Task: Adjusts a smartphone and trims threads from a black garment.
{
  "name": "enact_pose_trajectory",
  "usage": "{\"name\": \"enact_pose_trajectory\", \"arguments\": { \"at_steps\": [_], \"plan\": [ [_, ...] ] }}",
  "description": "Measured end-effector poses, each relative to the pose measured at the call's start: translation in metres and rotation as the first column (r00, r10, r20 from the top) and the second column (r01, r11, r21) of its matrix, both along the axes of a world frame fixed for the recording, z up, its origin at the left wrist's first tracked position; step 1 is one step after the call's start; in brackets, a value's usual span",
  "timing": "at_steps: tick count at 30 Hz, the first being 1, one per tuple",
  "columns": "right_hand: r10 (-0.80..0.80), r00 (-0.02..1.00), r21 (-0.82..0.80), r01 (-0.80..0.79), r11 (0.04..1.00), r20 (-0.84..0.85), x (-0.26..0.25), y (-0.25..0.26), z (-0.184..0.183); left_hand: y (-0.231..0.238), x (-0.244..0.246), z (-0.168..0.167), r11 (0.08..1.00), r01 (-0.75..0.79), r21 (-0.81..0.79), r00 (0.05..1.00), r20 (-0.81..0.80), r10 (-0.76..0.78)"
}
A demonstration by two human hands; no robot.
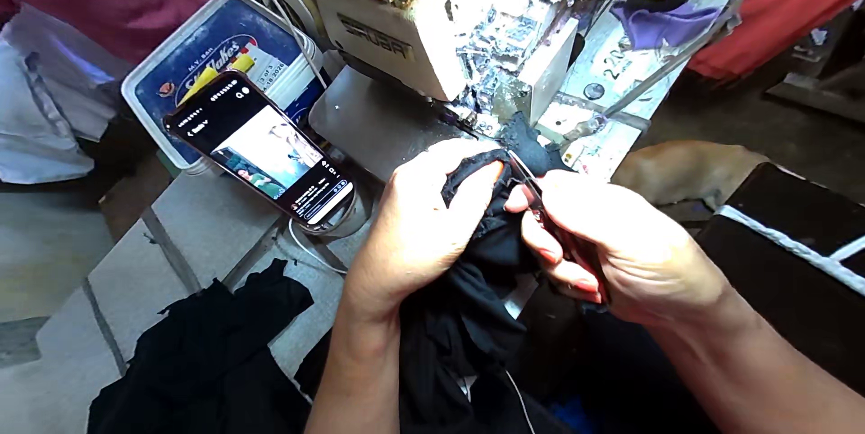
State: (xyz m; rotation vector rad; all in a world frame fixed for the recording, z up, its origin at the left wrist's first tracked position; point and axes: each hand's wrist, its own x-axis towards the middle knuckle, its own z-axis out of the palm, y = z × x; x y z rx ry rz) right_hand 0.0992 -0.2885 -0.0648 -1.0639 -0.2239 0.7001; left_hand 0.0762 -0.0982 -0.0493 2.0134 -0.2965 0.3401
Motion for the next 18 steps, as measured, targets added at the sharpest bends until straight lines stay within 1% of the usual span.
{"name": "enact_pose_trajectory", "arguments": {
  "at_steps": [5,7,8,9,10,11,12,13,14,15,17,18],
  "plan": [
    [-0.023,0.999,0.056,0.021,0.998,0.037,-0.002,-0.001,-0.004,0.001,0.000,0.000,1.000,-0.006,0.025,1.000,-0.009,0.007],
    [-0.050,0.987,0.066,0.040,0.997,0.151,-0.003,-0.006,-0.004,0.001,-0.001,0.000,1.000,-0.011,0.007,1.000,-0.013,0.011],
    [-0.076,0.961,0.055,0.063,0.996,0.266,-0.004,-0.010,-0.004,0.001,0.000,0.000,1.000,-0.006,-0.012,1.000,-0.018,0.006],
    [-0.106,0.894,0.034,0.101,0.994,0.436,-0.003,-0.016,-0.003,0.001,0.000,0.000,1.000,0.000,-0.027,1.000,-0.023,-0.001],
    [-0.135,0.785,0.019,0.155,0.988,0.605,0.001,-0.021,-0.002,0.000,0.000,0.001,0.999,0.010,-0.033,1.000,-0.024,-0.011],
    [-0.173,0.652,0.025,0.230,0.973,0.739,0.008,-0.024,-0.001,0.000,-0.001,0.001,0.999,0.028,-0.037,0.999,-0.016,-0.029],
    [-0.192,0.518,0.022,0.315,0.949,0.834,0.017,-0.024,-0.001,-0.001,-0.001,0.001,0.998,0.045,-0.041,0.999,-0.003,-0.046],
    [-0.155,0.409,-0.008,0.370,0.929,0.899,0.027,-0.023,0.000,-0.003,-0.002,0.001,0.998,0.056,-0.039,0.998,0.011,-0.056],
    [-0.104,0.359,-0.046,0.385,0.922,0.928,0.035,-0.020,0.001,-0.005,-0.002,0.000,0.998,0.062,-0.030,0.998,0.031,-0.061],
    [-0.056,0.352,-0.086,0.376,0.923,0.934,0.041,-0.016,0.002,-0.007,-0.002,0.001,0.998,0.058,-0.007,0.997,0.046,-0.058],
    [0.008,0.423,-0.160,0.325,0.932,0.906,0.047,-0.008,0.002,-0.010,-0.002,0.001,0.998,0.032,0.049,0.997,0.068,-0.035],
    [0.024,0.444,-0.192,0.339,0.921,0.896,0.048,-0.006,0.002,-0.011,-0.002,0.002,0.997,0.010,0.075,0.997,0.081,-0.016]
  ]
}}
